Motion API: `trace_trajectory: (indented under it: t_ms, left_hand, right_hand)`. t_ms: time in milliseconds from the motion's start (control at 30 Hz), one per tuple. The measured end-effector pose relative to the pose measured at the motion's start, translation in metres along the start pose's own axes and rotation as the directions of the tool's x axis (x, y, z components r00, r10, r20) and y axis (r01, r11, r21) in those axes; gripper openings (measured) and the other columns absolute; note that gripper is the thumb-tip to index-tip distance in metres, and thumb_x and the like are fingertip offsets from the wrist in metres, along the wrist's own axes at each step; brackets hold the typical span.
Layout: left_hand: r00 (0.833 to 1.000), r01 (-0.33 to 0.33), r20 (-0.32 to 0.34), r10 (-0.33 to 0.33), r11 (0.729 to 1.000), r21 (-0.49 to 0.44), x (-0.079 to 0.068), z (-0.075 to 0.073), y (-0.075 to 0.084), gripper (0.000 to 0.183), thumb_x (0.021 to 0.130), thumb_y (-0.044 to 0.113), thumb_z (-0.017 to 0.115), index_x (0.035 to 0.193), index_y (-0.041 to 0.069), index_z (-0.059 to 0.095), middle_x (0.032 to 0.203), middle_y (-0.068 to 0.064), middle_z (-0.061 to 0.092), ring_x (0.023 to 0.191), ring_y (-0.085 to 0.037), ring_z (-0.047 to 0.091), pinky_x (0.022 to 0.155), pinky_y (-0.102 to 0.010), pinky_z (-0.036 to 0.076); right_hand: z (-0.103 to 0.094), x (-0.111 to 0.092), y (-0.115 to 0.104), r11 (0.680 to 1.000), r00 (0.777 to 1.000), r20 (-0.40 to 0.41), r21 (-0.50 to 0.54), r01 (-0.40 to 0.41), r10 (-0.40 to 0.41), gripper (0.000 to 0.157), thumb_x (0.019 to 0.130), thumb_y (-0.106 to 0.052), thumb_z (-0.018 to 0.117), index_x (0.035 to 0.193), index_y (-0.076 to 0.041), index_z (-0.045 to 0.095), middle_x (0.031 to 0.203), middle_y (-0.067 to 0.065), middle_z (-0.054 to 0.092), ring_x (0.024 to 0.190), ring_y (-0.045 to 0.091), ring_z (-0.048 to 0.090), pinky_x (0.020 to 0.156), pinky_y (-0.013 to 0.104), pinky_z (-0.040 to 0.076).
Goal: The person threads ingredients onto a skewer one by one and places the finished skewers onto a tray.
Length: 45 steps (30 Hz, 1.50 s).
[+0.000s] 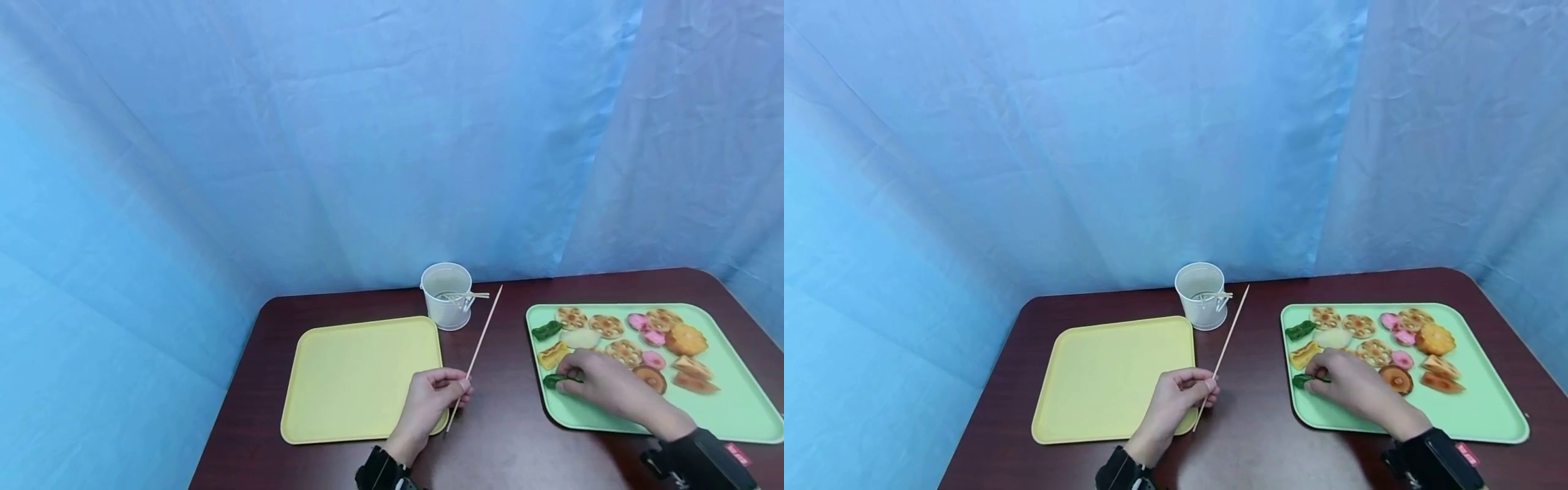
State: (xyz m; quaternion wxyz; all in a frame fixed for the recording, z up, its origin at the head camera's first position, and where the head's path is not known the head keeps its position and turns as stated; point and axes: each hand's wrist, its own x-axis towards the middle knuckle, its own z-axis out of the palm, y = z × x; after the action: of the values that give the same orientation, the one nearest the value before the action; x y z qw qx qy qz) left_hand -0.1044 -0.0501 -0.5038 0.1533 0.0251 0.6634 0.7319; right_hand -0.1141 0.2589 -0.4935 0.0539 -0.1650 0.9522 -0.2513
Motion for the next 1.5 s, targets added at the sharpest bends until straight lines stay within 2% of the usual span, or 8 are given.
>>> trace_trajectory:
  t_ms: [200,433,567,733,933,1233,1367,1500]
  left_hand:
    - [0.998,-0.056,0.011,0.055,0.997,0.053,-0.001,-0.001,0.001,0.030,0.085,0.012,0.069,0.102,-0.013,0.069,0.081,-0.011,0.071,0.073,-0.019,0.066,0.073,-0.054,0.052]
    - [0.995,-0.100,-0.022,0.102,0.990,0.096,-0.001,-0.001,0.000,0.024,0.087,0.007,0.067,0.100,-0.012,0.069,0.083,-0.017,0.071,0.083,-0.039,0.066,0.072,-0.054,0.053]
    - [0.991,-0.110,-0.054,0.118,0.984,0.138,-0.002,-0.002,0.001,0.019,0.087,0.006,0.067,0.099,-0.009,0.071,0.083,-0.018,0.071,0.080,-0.036,0.067,0.071,-0.052,0.053]
    - [0.986,-0.138,-0.059,0.154,0.967,0.216,-0.004,-0.002,0.002,0.017,0.085,0.008,0.069,0.095,-0.005,0.073,0.077,-0.012,0.071,0.070,-0.026,0.065,0.064,-0.045,0.056]
    - [0.978,-0.181,-0.041,0.204,0.932,0.315,-0.007,-0.002,0.002,0.015,0.084,0.010,0.070,0.092,-0.002,0.074,0.072,-0.009,0.070,0.061,-0.025,0.062,0.054,-0.034,0.054]
    - [0.975,-0.207,0.007,0.223,0.892,0.401,-0.008,-0.003,-0.002,0.016,0.084,0.013,0.071,0.092,0.000,0.075,0.069,-0.001,0.068,0.060,-0.029,0.064,0.050,-0.016,0.046]
    - [0.974,-0.220,0.042,0.225,0.870,0.442,-0.008,-0.003,-0.003,0.014,0.084,0.012,0.070,0.091,0.002,0.075,0.067,0.004,0.066,0.060,-0.026,0.064,0.050,-0.016,0.047]
    - [0.973,-0.222,0.050,0.226,0.856,0.468,-0.008,-0.002,-0.003,0.012,0.084,0.012,0.070,0.090,0.004,0.076,0.066,0.006,0.065,0.057,-0.013,0.061,0.049,-0.015,0.045]
  right_hand:
    - [-0.007,0.003,-0.004,0.987,0.999,-0.012,0.157,-0.036,0.038,0.019,0.088,-0.036,0.067,0.095,-0.019,0.067,0.087,-0.010,0.065,0.075,0.004,0.061,0.063,0.026,0.051]
    - [-0.013,0.009,-0.011,0.943,0.993,-0.041,0.320,-0.095,0.114,0.043,0.090,-0.047,0.060,0.110,-0.010,0.067,0.098,0.001,0.067,0.084,0.013,0.066,0.065,0.028,0.053]
    - [-0.016,0.012,-0.015,0.913,0.981,-0.066,0.382,-0.143,0.181,0.054,0.090,-0.047,0.059,0.119,-0.001,0.064,0.100,0.005,0.069,0.091,0.018,0.066,0.069,0.030,0.054]
    - [-0.017,0.013,-0.018,0.832,0.961,-0.036,0.510,-0.219,0.275,0.065,0.091,-0.049,0.057,0.129,0.004,0.056,0.109,0.014,0.068,0.092,0.020,0.067,0.076,0.036,0.055]
    - [-0.016,0.014,-0.022,0.662,0.939,0.021,0.704,-0.257,0.343,0.075,0.094,-0.049,0.053,0.141,0.008,0.042,0.125,0.016,0.059,0.099,0.017,0.065,0.088,0.041,0.051]
    - [-0.013,0.015,-0.022,0.236,0.954,0.026,0.967,-0.100,0.298,0.032,0.096,-0.029,0.057,0.117,-0.004,0.061,0.106,0.003,0.065,0.096,0.013,0.064,0.084,0.031,0.052]
    - [-0.014,0.015,-0.024,0.121,0.960,0.022,0.991,-0.058,0.280,0.024,0.097,-0.024,0.056,0.114,-0.008,0.063,0.102,0.003,0.066,0.094,0.013,0.064,0.080,0.028,0.053]
    - [-0.013,0.016,-0.027,0.072,0.965,0.002,0.997,-0.021,0.262,0.020,0.098,-0.019,0.054,0.111,-0.010,0.066,0.100,0.002,0.066,0.092,0.014,0.064,0.078,0.027,0.053]
